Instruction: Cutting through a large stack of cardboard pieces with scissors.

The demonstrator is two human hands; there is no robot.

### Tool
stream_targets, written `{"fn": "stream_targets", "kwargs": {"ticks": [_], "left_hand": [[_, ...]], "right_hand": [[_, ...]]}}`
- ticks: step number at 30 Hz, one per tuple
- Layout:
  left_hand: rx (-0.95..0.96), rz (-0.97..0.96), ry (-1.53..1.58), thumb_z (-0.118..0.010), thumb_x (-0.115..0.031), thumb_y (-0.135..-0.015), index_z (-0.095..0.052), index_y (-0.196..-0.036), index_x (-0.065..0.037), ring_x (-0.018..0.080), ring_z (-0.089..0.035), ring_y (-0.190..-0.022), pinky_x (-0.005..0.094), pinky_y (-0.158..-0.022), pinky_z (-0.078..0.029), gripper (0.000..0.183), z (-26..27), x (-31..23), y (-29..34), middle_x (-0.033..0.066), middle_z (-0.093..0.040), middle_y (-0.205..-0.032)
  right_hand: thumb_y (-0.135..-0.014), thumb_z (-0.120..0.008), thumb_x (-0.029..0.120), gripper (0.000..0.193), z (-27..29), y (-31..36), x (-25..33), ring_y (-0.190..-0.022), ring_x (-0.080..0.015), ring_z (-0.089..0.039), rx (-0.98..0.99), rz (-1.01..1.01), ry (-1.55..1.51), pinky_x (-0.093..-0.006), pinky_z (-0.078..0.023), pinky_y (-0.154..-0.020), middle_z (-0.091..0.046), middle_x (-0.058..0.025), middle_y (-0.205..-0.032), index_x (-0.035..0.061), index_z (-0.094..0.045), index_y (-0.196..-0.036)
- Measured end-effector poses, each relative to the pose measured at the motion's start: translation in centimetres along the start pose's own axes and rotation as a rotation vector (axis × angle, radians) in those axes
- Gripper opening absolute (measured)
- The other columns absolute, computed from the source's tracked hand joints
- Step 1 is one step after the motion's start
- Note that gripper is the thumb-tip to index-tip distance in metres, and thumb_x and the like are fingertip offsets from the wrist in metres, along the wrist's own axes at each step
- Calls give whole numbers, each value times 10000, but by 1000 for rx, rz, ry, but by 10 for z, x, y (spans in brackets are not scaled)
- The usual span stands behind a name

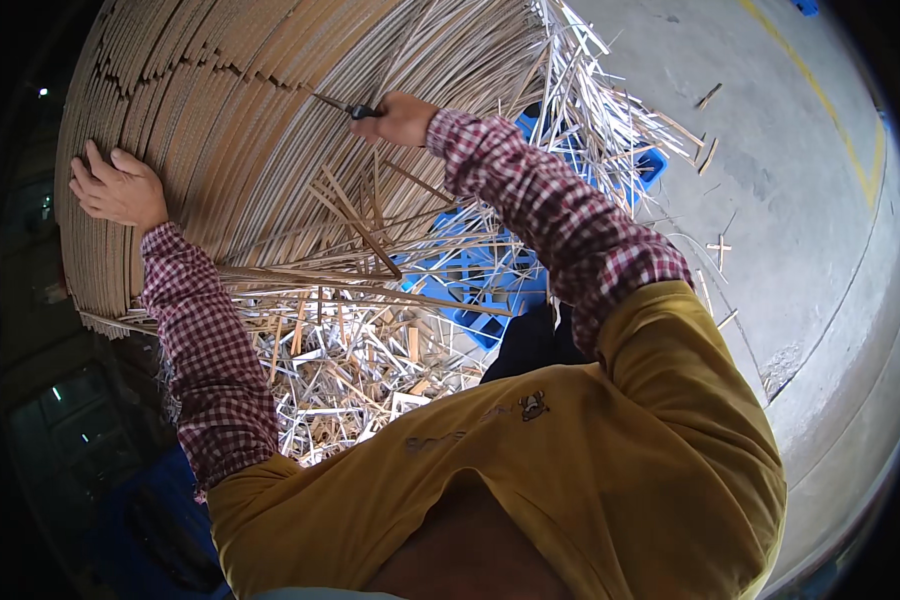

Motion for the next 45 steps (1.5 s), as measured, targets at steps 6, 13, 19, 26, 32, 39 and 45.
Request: {"fn": "stream_targets", "kwargs": {"ticks": [6, 13, 19, 26, 32, 39, 45], "left_hand": [[-12, -16, 5, -388, -355, -884, -488, -1209, -181, 363, -346, -1188, 547, -942, -274, 383, -3, -6, -8, 116, -417, -1271], [33, 31, -33, -387, -346, -896, -489, -1215, -175, 361, -353, -1185, 538, -945, -275, 376, 0, -9, -3, 113, -409, -1284], [12, -4, -8, -403, -335, -890, -499, -1203, -177, 359, -357, -1178, 534, -944, -280, 364, -4, -8, -2, 108, -407, -1280], [-11, -25, -53, -407, -341, -892, -528, -1176, -167, 359, -382, -1156, 523, -920, -303, 354, -2, -3, -2, 113, -437, -1249], [-2, 17, 3, -365, -383, -898, -496, -1200, -193, 370, -350, -1177, 555, -938, -270, 380, -6, -1, 0, 113, -421, -1264], [-8, 26, 5, -367, -388, -895, -497, -1199, -193, 372, -354, -1176, 557, -938, -272, 383, -4, 2, 0, 114, -430, -1256], [0, 16, 23, -386, -374, -888, -501, -1193, -192, 374, -357, -1176, 571, -924, -282, 373, -6, 4, 4, 112, -429, -1257]], "right_hand": [[-795, -545, 312, 361, -18, -17, -6, -569, -207, -563, -254, 248, -220, -343, -446, -550, -560, -147, -608, -46, -586, -760], [-818, -569, 292, 314, -76, 83, -133, -518, -160, -526, -92, 41, -135, -319, -427, -520, -561, -97, -574, 9, -620, -691], [-844, -554, 294, 277, -34, 130, -90, -600, -123, -505, 379, 181, -82, -307, -421, -592, -574, -48, -643, 40, -661, -872], [-830, -552, 424, 381, 1, 15, -12, -415, -61, -358, 35, 192, -132, -245, -269, -400, -487, 19, -489, 68, -682, -862], [-814, -567, 423, 424, -6, -22, -19, -657, -166, -576, 64, 59, -201, -306, -503, -572, -607, -89, -742, 10, -658, -840], [-831, -553, 347, 362, -20, -29, -15, -638, -158, -562, -71, 36, -178, -278, -488, -542, -586, -81, -694, -1, -637, -774], [-835, -547, 243, 239, -81, 45, -102, -513, -176, -536, -59, 183, -45, -301, -453, -504, -573, -69, -600, 20, -633, -845]]}}
Point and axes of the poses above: each hand's wrist, its own y-axis away from the middle knuckle, its own z-axis out of the back of the hand, x = y × z, the point moved 9 cm from there along -y, towards the middle knuckle
